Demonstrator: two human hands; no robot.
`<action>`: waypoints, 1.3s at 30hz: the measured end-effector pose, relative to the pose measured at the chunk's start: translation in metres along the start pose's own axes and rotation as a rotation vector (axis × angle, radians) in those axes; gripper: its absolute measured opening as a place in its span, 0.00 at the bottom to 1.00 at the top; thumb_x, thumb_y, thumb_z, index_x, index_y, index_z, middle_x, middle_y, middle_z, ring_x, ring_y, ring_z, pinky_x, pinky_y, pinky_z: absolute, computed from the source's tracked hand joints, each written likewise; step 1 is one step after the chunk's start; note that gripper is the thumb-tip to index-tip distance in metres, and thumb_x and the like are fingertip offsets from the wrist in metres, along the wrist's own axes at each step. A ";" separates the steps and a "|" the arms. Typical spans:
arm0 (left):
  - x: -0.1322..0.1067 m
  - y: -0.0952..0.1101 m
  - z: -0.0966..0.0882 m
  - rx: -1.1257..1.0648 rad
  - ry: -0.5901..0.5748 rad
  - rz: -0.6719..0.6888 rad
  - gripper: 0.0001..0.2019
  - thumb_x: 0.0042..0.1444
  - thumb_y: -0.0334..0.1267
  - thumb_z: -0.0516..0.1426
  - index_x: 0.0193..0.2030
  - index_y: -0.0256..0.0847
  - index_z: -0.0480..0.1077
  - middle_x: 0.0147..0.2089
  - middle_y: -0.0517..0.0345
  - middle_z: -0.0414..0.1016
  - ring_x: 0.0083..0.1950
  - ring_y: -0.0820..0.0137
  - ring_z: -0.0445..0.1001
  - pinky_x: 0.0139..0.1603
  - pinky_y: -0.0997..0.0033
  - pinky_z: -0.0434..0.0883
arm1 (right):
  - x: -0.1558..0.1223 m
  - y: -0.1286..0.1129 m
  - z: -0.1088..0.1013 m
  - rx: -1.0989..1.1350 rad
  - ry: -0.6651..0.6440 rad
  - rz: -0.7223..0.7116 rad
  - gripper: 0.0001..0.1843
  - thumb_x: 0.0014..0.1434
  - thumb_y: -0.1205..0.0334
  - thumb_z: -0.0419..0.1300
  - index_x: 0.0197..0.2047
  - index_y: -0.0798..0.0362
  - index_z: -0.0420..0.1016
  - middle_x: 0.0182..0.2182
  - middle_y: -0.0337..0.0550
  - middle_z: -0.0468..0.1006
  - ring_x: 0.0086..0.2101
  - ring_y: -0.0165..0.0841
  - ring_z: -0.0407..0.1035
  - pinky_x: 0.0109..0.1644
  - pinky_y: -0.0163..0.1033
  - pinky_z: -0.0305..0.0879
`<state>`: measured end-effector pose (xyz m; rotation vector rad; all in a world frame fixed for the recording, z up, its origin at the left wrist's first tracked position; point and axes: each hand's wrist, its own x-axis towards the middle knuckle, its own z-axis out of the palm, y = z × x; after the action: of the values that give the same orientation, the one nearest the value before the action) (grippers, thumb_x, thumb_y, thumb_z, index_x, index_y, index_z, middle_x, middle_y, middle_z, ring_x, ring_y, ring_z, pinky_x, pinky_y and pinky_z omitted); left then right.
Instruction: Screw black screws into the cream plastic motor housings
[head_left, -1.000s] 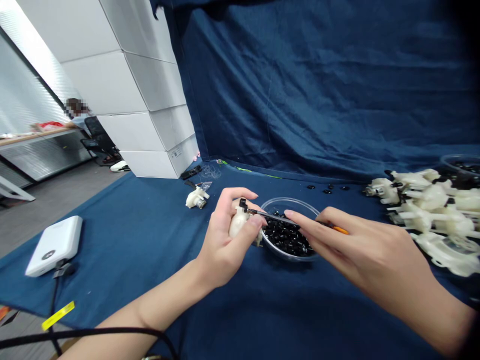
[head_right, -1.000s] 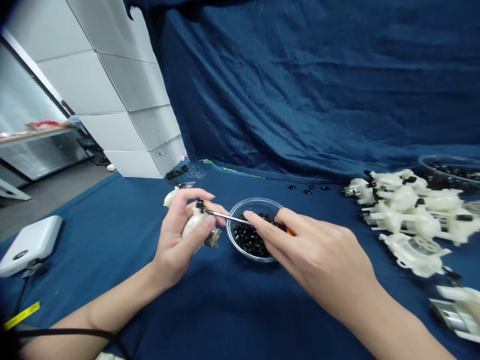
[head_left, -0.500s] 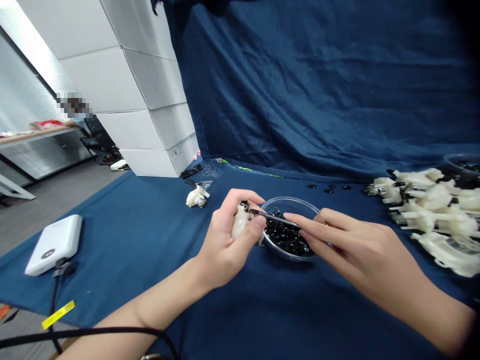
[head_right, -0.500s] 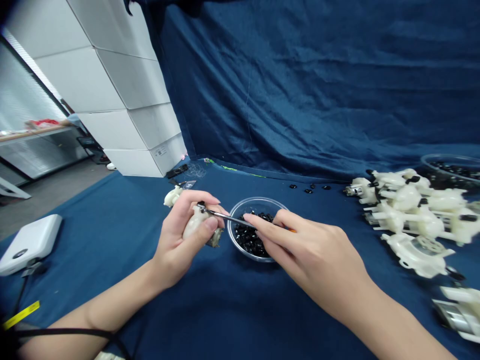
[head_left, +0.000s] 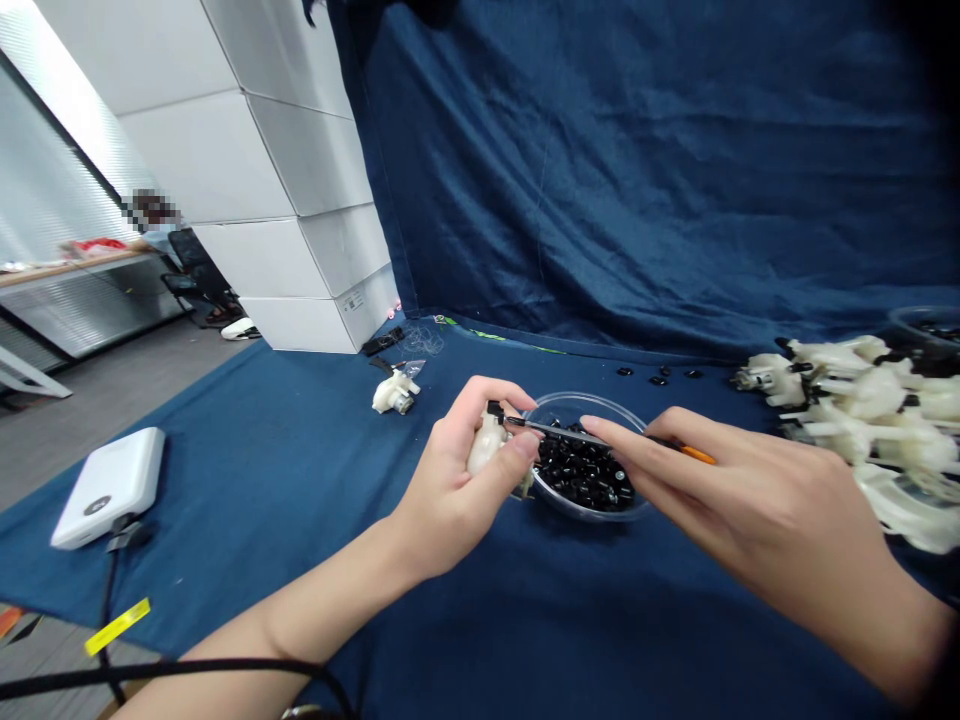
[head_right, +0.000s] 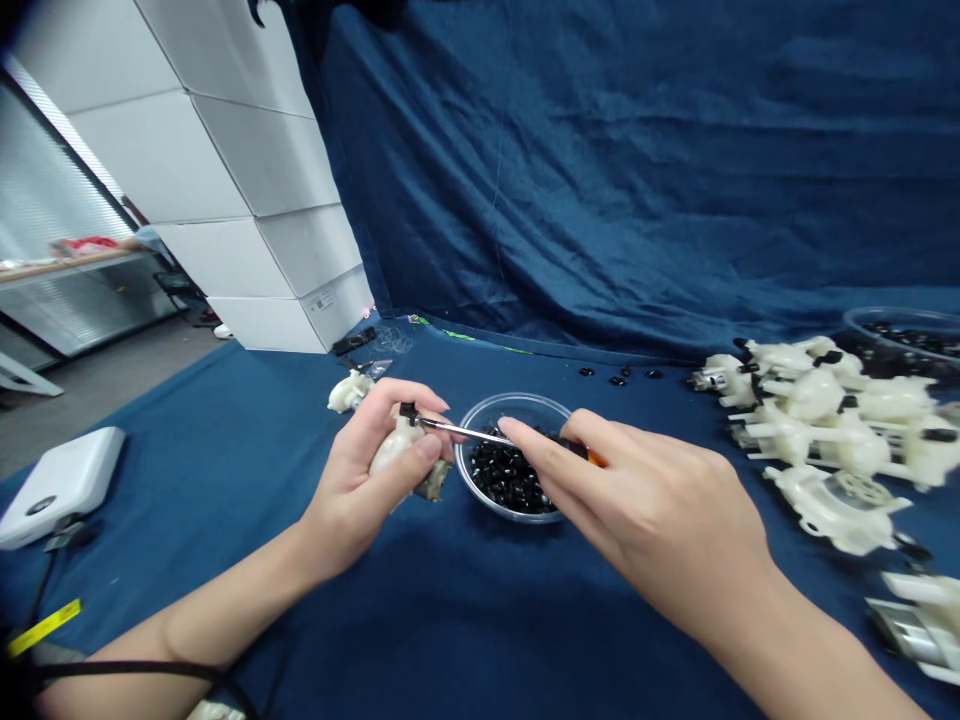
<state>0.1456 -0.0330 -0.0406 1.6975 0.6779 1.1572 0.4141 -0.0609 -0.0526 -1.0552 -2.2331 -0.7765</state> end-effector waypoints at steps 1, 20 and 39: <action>0.000 0.000 0.000 0.023 0.003 0.011 0.10 0.74 0.43 0.61 0.56 0.44 0.69 0.40 0.57 0.77 0.34 0.72 0.71 0.34 0.71 0.69 | 0.001 0.000 0.000 0.009 -0.001 0.001 0.20 0.79 0.61 0.56 0.70 0.44 0.73 0.36 0.34 0.78 0.27 0.27 0.71 0.30 0.39 0.53; 0.002 0.010 -0.007 0.235 -0.219 0.001 0.21 0.74 0.44 0.60 0.69 0.45 0.67 0.52 0.50 0.76 0.41 0.67 0.74 0.41 0.66 0.72 | -0.003 0.012 -0.007 0.354 -0.168 0.043 0.20 0.81 0.58 0.52 0.70 0.41 0.74 0.35 0.34 0.74 0.26 0.23 0.71 0.30 0.34 0.59; 0.004 0.011 -0.013 0.113 -0.166 -0.033 0.23 0.73 0.40 0.63 0.66 0.51 0.55 0.62 0.50 0.76 0.50 0.70 0.78 0.51 0.70 0.77 | 0.003 0.002 -0.009 0.044 0.012 0.011 0.18 0.80 0.58 0.54 0.67 0.46 0.76 0.33 0.34 0.76 0.23 0.26 0.69 0.28 0.39 0.53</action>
<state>0.1341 -0.0296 -0.0274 1.8471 0.6748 0.9577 0.4161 -0.0644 -0.0440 -1.0386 -2.2227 -0.7235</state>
